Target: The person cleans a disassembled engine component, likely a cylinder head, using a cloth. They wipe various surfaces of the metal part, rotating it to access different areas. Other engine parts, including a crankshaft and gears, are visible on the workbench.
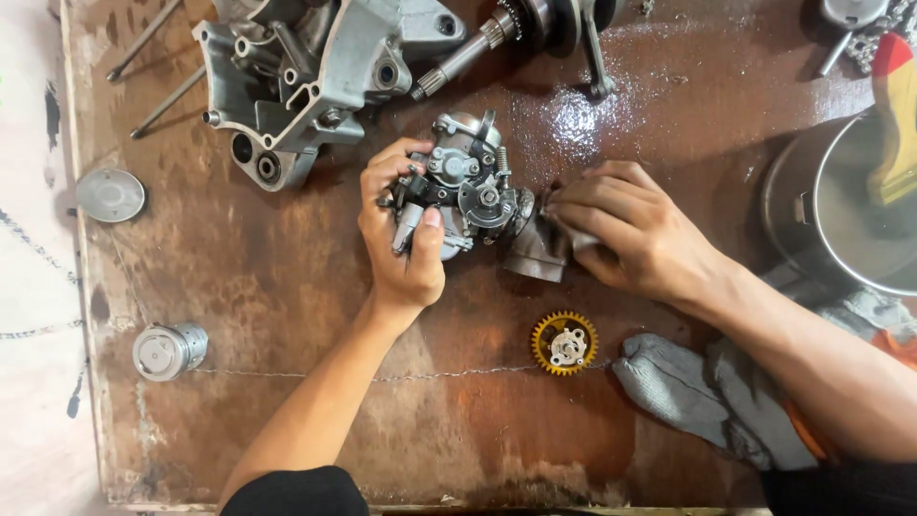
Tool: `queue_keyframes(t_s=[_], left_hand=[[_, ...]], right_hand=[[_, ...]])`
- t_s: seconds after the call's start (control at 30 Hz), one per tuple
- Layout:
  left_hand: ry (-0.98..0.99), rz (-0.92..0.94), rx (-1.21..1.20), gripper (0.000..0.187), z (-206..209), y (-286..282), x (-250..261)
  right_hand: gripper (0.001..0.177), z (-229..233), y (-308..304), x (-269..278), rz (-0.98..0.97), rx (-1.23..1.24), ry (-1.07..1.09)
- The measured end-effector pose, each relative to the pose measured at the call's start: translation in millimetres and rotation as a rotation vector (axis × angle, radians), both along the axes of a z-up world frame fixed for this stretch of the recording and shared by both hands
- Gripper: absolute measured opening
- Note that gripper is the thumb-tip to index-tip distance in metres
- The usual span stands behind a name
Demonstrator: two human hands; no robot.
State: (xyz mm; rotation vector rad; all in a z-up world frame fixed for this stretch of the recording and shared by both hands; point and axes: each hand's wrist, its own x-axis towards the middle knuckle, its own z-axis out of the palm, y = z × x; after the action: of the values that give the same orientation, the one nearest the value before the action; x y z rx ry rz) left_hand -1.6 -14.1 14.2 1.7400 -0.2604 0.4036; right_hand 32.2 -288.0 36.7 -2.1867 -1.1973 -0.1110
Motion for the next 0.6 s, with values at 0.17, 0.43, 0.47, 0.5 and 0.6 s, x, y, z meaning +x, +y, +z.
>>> queue_keyframes(t_s=[0.17,0.43,0.47,0.5,0.6], left_hand=[[0.022,-0.003,0.006,0.043,1.9,-0.5,0.8],[0.0,-0.007,-0.006,0.042,2.3,-0.7,6.3],[0.003,0.02,0.03,0.043,4.6,-1.5,5.6],[0.004,0.031,0.031,0.043,4.2,-2.1,5.0],[0.011,0.022,0.004,0.041,4.8,-2.1,6.2]], right_hand=[[0.041,-7.8,3.7,-7.6,0.055,0.051,-0.139],[0.044,-0.2,6.5,-10.7,0.018,0.047,-0.106],[0.049,0.9,7.3,-8.9,-0.012,0.007,-0.071],[0.049,0.3,7.2,-10.0,-0.001,0.008,-0.071],[0.043,-0.8,9.0,-11.1,0.067,0.096,-0.114]])
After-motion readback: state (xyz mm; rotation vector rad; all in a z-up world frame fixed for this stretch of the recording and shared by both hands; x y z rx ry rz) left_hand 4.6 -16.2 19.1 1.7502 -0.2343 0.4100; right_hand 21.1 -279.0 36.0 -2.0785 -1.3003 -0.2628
